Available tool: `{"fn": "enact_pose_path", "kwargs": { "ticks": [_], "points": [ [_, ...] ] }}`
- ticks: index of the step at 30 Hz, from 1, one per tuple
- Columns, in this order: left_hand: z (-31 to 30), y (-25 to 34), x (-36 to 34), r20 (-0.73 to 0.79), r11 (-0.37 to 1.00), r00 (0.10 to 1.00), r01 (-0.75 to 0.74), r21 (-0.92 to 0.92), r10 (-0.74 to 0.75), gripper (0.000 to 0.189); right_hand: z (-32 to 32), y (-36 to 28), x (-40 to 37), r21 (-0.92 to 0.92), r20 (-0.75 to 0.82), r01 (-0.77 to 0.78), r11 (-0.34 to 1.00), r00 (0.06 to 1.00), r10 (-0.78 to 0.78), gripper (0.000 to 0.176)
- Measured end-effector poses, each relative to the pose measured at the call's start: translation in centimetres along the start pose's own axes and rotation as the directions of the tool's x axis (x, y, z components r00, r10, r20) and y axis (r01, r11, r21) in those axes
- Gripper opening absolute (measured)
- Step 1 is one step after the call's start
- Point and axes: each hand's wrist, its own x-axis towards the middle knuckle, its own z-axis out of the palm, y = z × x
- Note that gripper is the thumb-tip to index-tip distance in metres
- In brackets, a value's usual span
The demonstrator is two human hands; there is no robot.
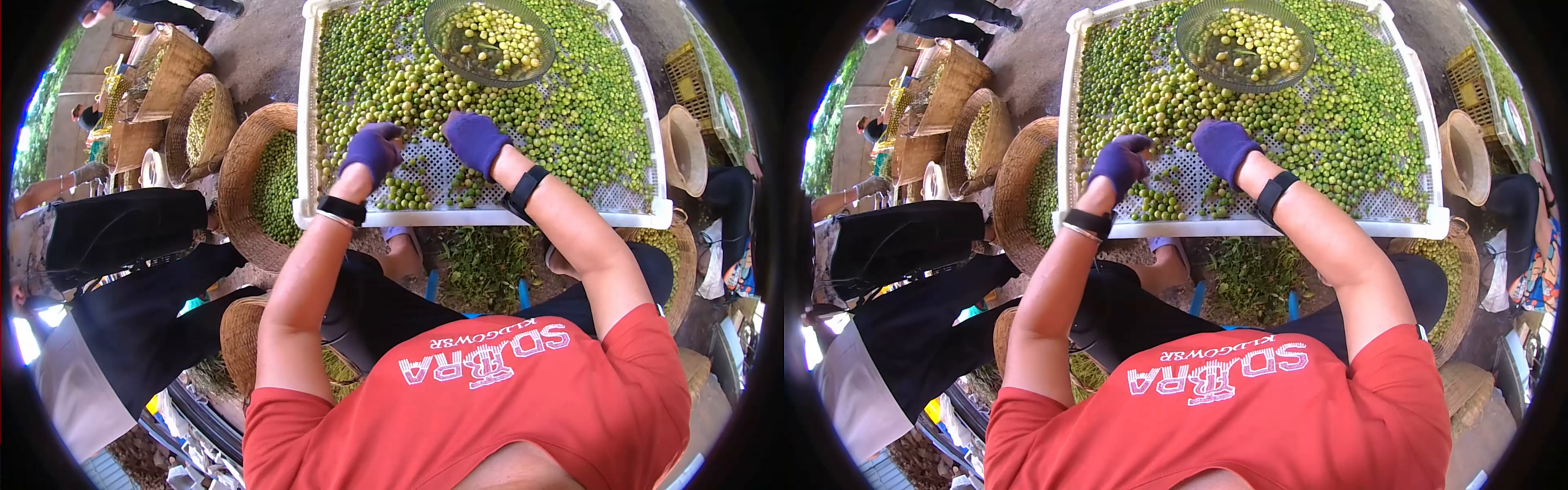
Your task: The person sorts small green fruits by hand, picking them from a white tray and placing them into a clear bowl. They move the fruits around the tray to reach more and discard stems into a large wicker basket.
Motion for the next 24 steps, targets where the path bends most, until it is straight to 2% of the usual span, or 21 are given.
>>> {"fn": "enact_pose_path", "kwargs": {
  "ticks": [1,2,3,5,6,8,9,10,11,12,13,15,17,18,21,22,24],
  "points": [
    [0.4,0.7,-0.4,0.007,0.982,0.998,-0.068,0.174,0.068,0.026,0.1,0.1,0.0,0.025,-0.012,0.003,1.000,1.000,-0.003,0.014],
    [1.2,0.1,0.0,0.020,0.977,0.995,-0.101,0.186,0.099,0.031,0.3,0.3,-0.1,0.050,-0.021,0.007,0.999,1.000,-0.006,0.014],
    [2.2,-0.1,0.5,-0.016,0.976,0.993,-0.116,0.186,0.121,0.028,0.4,0.6,-0.2,0.074,-0.030,0.012,0.997,1.000,-0.010,0.014],
    [2.3,1.0,0.2,0.037,0.928,0.963,-0.268,0.260,0.268,0.027,-0.5,1.9,-0.3,0.245,0.003,0.006,0.969,1.000,-0.007,0.015],
    [2.5,1.6,0.1,0.001,0.929,0.957,-0.282,0.240,0.290,0.027,-1.0,2.7,-0.3,0.331,0.018,0.000,0.944,1.000,-0.006,0.016],
    [2.7,2.5,0.0,-0.072,0.926,0.939,-0.314,0.209,0.335,0.027,-3.7,4.1,-0.3,0.471,0.087,-0.147,0.870,0.989,0.120,0.021],
    [2.9,2.6,0.2,-0.062,0.900,0.915,-0.379,0.216,0.400,0.027,-5.1,4.8,-0.2,0.534,0.127,-0.222,0.816,0.975,0.182,0.024],
    [3.1,2.5,0.7,-0.052,0.868,0.884,-0.444,0.222,0.465,0.027,-6.1,5.9,0.1,0.447,-0.137,-0.154,0.881,0.962,0.237,0.022],
    [3.6,2.3,1.2,-0.043,0.832,0.848,-0.507,0.225,0.529,0.027,-7.1,7.0,0.5,0.335,-0.395,-0.114,0.935,0.884,0.249,0.021],
    [4.6,1.9,1.8,0.053,0.796,0.837,-0.535,0.284,0.544,0.027,-8.1,7.9,0.2,0.202,-0.627,-0.113,0.973,0.748,0.217,0.020],
    [4.8,2.2,1.8,0.113,0.761,0.840,-0.531,0.372,0.531,0.026,-9.1,7.5,-0.2,0.206,-0.538,-0.183,0.961,0.799,0.268,0.018],
    [5.4,1.9,2.1,0.084,0.752,0.843,-0.515,0.411,0.531,0.024,-9.0,7.6,-0.9,0.265,-0.210,-0.068,0.962,0.969,0.127,0.015],
    [5.7,2.1,2.4,0.098,0.758,0.897,-0.419,0.500,0.431,0.024,-7.9,6.1,-2.2,0.198,0.024,-0.069,0.978,0.998,0.065,0.013],
    [5.9,2.4,2.6,0.066,0.810,0.947,-0.305,0.501,0.316,0.024,-7.4,5.7,-2.5,0.162,0.134,-0.061,0.985,0.990,0.039,0.012],
    [4.9,4.3,1.5,0.006,0.798,0.896,-0.398,0.452,0.444,0.023,-4.4,5.5,-4.2,-0.017,0.038,-0.095,0.995,0.995,0.095,0.010],
    [5.2,4.7,1.6,0.015,0.811,0.876,-0.452,0.370,0.481,0.022,-4.1,5.4,-4.4,-0.028,0.099,-0.145,0.989,0.984,0.147,0.007],
    [6.4,5.9,1.4,0.065,0.782,0.828,-0.549,0.296,0.557,0.019,-3.5,5.0,-5.5,-0.005,0.040,-0.133,0.991,0.990,0.133,0.007]
  ]
}}
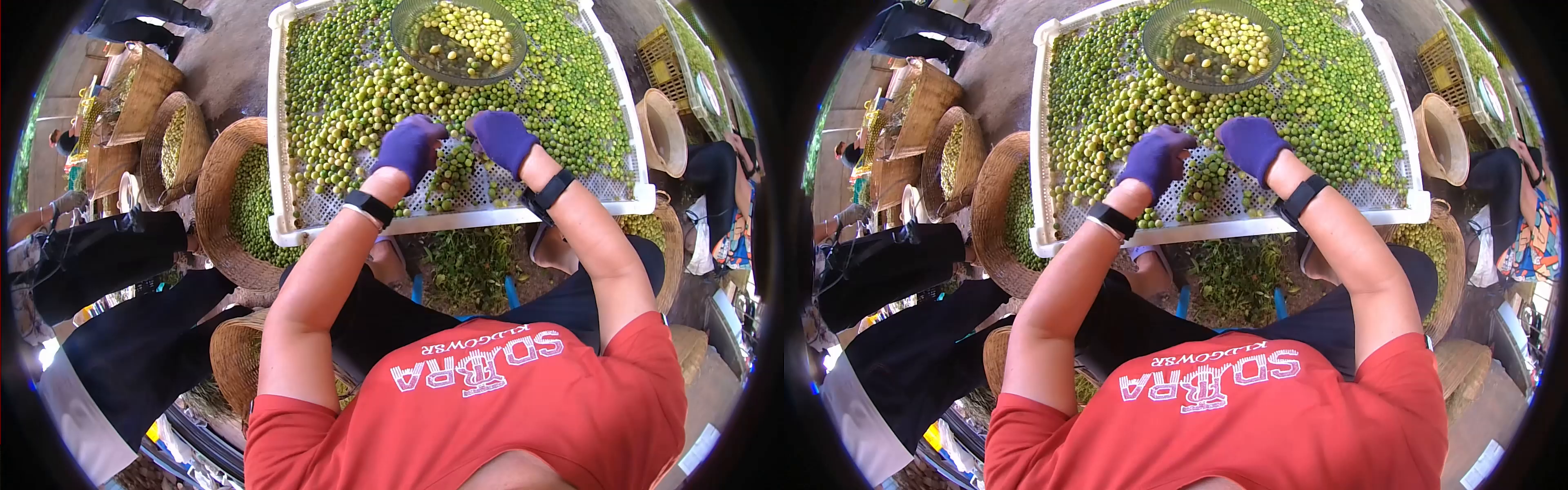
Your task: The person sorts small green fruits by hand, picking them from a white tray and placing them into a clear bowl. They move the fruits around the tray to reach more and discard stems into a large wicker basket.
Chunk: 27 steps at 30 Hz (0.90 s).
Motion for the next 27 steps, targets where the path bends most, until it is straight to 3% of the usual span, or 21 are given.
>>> {"fn": "enact_pose_path", "kwargs": {
  "ticks": [2,3,8,11,13,14,17,18,24,27],
  "points": [
    [1.0,0.9,0.8,0.101,0.994,0.991,-0.083,-0.066,0.090,0.016,1.2,0.2,-0.6,0.013,-0.053,0.024,1.000,0.998,-0.023,0.012],
    [1.6,1.5,1.0,0.156,0.998,0.986,-0.063,0.027,0.058,0.015,1.7,0.4,-0.9,0.028,-0.052,0.021,0.999,0.998,-0.020,0.013],
    [2.3,1.8,0.6,0.189,0.995,0.981,-0.060,0.079,0.044,0.015,1.2,1.3,-1.3,0.075,-0.091,-0.024,0.997,0.995,0.030,0.014],
    [2.6,1.9,1.1,0.315,0.975,0.935,0.102,0.198,-0.162,0.018,1.0,1.6,0.3,0.059,-0.193,0.021,0.998,0.981,-0.009,0.011],
    [1.4,2.2,1.0,0.331,0.977,0.924,0.144,0.159,-0.190,0.023,1.7,1.2,1.6,-0.008,-0.264,0.088,0.996,0.961,-0.087,0.010],
    [0.8,2.3,0.9,0.340,0.976,0.918,0.168,0.137,-0.205,0.025,1.8,0.7,2.0,-0.118,-0.143,0.020,0.993,0.989,-0.037,0.010],
    [0.9,1.2,1.4,0.031,0.947,0.966,0.257,-0.193,-0.255,0.030,2.3,0.3,2.4,-0.131,-0.058,-0.032,0.991,0.998,0.024,0.012],
    [1.1,0.9,2.0,0.003,0.979,0.986,0.164,-0.123,-0.165,0.033,2.4,0.5,2.2,-0.077,-0.091,-0.023,0.997,0.996,0.016,0.014],
    [1.9,1.8,4.9,0.361,0.981,0.917,0.125,0.146,-0.170,0.035,0.8,1.2,1.9,-0.069,0.027,-0.022,0.997,0.999,0.024,0.016],
    [2.5,1.3,4.3,0.247,0.989,0.963,0.080,0.125,-0.110,0.036,1.1,1.3,1.5,-0.054,0.008,-0.001,0.999,1.000,0.002,0.014]
  ]
}}
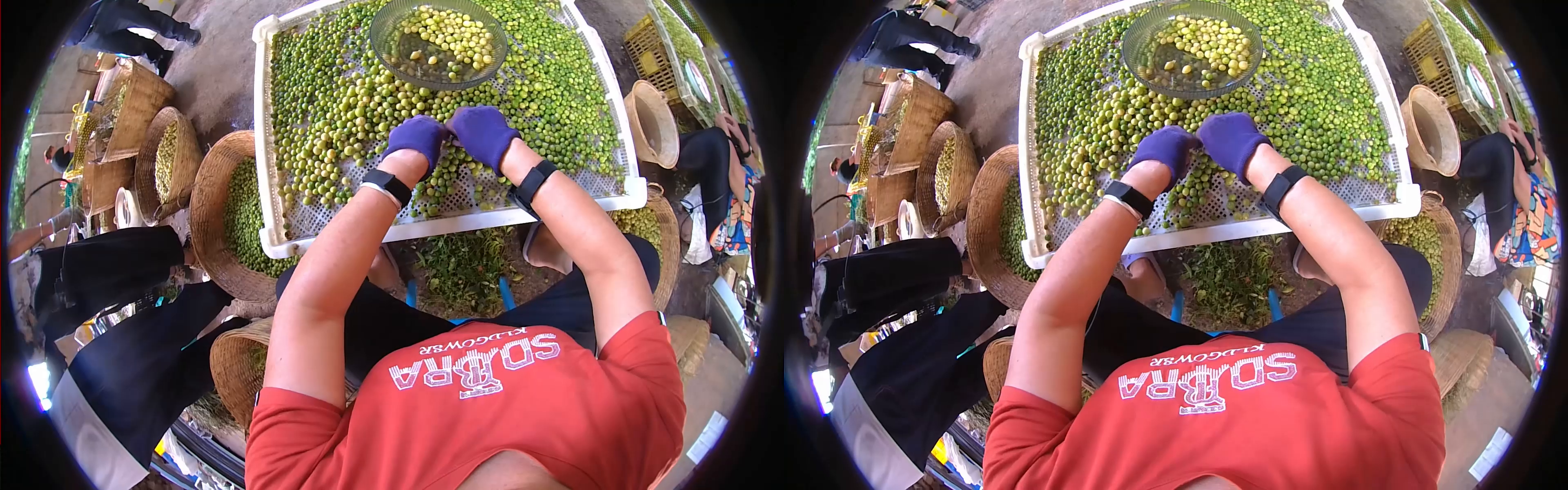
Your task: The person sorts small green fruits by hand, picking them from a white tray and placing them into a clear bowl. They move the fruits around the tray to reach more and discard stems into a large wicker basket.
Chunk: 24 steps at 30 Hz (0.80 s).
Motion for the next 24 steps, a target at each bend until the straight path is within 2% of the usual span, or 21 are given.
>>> {"fn": "enact_pose_path", "kwargs": {
  "ticks": [5,7,9,10,11,12,14,15,16,17,18,19,20,22,24],
  "points": [
    [0.4,-0.8,0.7,0.053,0.999,0.999,0.011,0.035,-0.013,0.032,0.0,0.5,-0.2,-0.011,-0.009,0.013,1.000,1.000,-0.013,0.014],
    [-0.6,-0.5,-0.4,0.081,0.982,0.988,0.140,-0.128,-0.131,0.032,-2.0,0.5,-0.7,0.004,-0.004,-0.002,1.000,1.000,0.002,0.015],
    [-2.4,-0.8,-1.3,0.151,0.890,0.956,0.291,-0.351,-0.253,0.036,-3.8,2.7,0.7,0.283,-0.112,-0.109,0.953,0.983,0.145,0.018],
    [-0.5,-2.8,-1.4,0.081,0.779,0.966,0.248,-0.576,-0.247,0.032,-5.3,2.8,0.2,0.228,-0.307,-0.124,0.966,0.932,0.192,0.029],
    [-1.8,-3.1,-2.7,0.230,0.359,0.935,0.320,-0.876,-0.271,0.027,-6.5,2.8,0.1,0.181,-0.372,-0.141,0.973,0.906,0.201,0.032],
    [-3.4,-3.2,-3.8,0.367,-0.158,0.905,0.339,-0.927,-0.216,0.022,-7.3,2.6,0.0,0.131,-0.439,-0.161,0.978,0.875,0.203,0.035],
    [-1.8,-5.2,-4.7,0.319,-0.534,0.945,0.305,-0.788,0.069,0.015,-5.2,1.7,-0.6,0.163,-0.305,-0.007,0.987,0.951,0.057,0.029],
    [-0.8,-5.8,-5.2,0.292,-0.458,0.953,0.297,-0.838,0.082,0.010,-3.8,1.0,-1.1,0.189,-0.238,0.070,0.980,0.971,-0.023,0.027],
    [-1.2,-4.7,-5.9,0.295,-0.148,0.956,0.290,-0.945,-0.010,0.010,-3.1,-0.4,-1.9,0.203,-0.184,0.171,0.964,0.974,-0.134,0.015],
    [-1.7,-3.6,-6.6,0.295,0.179,0.950,0.309,-0.934,-0.102,0.012,-2.3,-1.6,-2.3,0.174,-0.078,0.193,0.966,0.980,-0.182,0.010],
    [-3.2,-1.0,-7.0,0.340,0.464,0.904,0.426,-0.777,-0.260,0.015,-1.5,-2.9,-2.9,0.093,-0.028,0.199,0.976,0.980,-0.197,0.008],
    [-0.8,-1.3,-6.7,0.255,0.649,0.932,0.363,-0.669,-0.258,0.022,0.0,-3.5,-3.4,0.018,-0.049,0.200,0.980,0.979,-0.199,0.008],
    [-0.3,-0.7,-6.5,0.227,0.835,0.951,0.295,-0.464,-0.210,0.021,1.0,-4.2,-3.8,-0.058,-0.067,0.198,0.978,0.977,-0.202,0.008],
    [1.0,0.3,-6.1,0.167,0.982,0.985,0.064,-0.177,-0.035,0.019,2.1,-5.2,-4.6,-0.139,-0.087,0.170,0.976,0.979,-0.183,0.008],
    [1.3,0.8,-6.0,0.179,0.995,0.984,0.029,-0.093,-0.012,0.016,2.5,-5.5,-5.0,-0.187,-0.107,0.135,0.973,0.982,-0.157,0.009]
  ]
}}
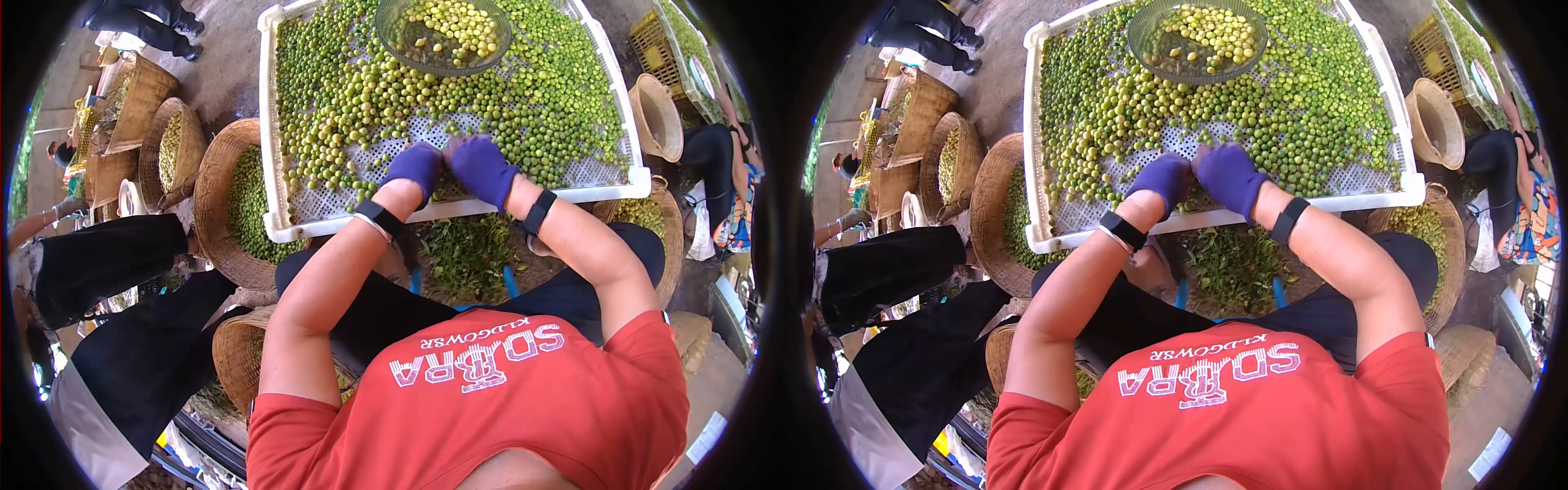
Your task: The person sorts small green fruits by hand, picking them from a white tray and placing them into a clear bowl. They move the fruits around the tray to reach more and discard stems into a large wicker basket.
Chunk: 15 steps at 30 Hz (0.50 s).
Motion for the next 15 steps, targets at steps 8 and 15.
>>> {"fn": "enact_pose_path", "kwargs": {
  "ticks": [8,15],
  "points": [
    [0.2,2.2,-1.9,-0.096,0.993,0.990,-0.099,0.072,0.106,0.021,-1.3,1.7,0.9,0.185,0.116,-0.084,0.979,0.991,0.063,0.012],
    [1.3,1.0,-1.3,-0.110,0.988,0.983,-0.141,0.056,0.146,0.021,-5.5,6.2,5.7,0.391,0.099,-0.205,0.897,0.979,0.180,0.025]
  ]
}}
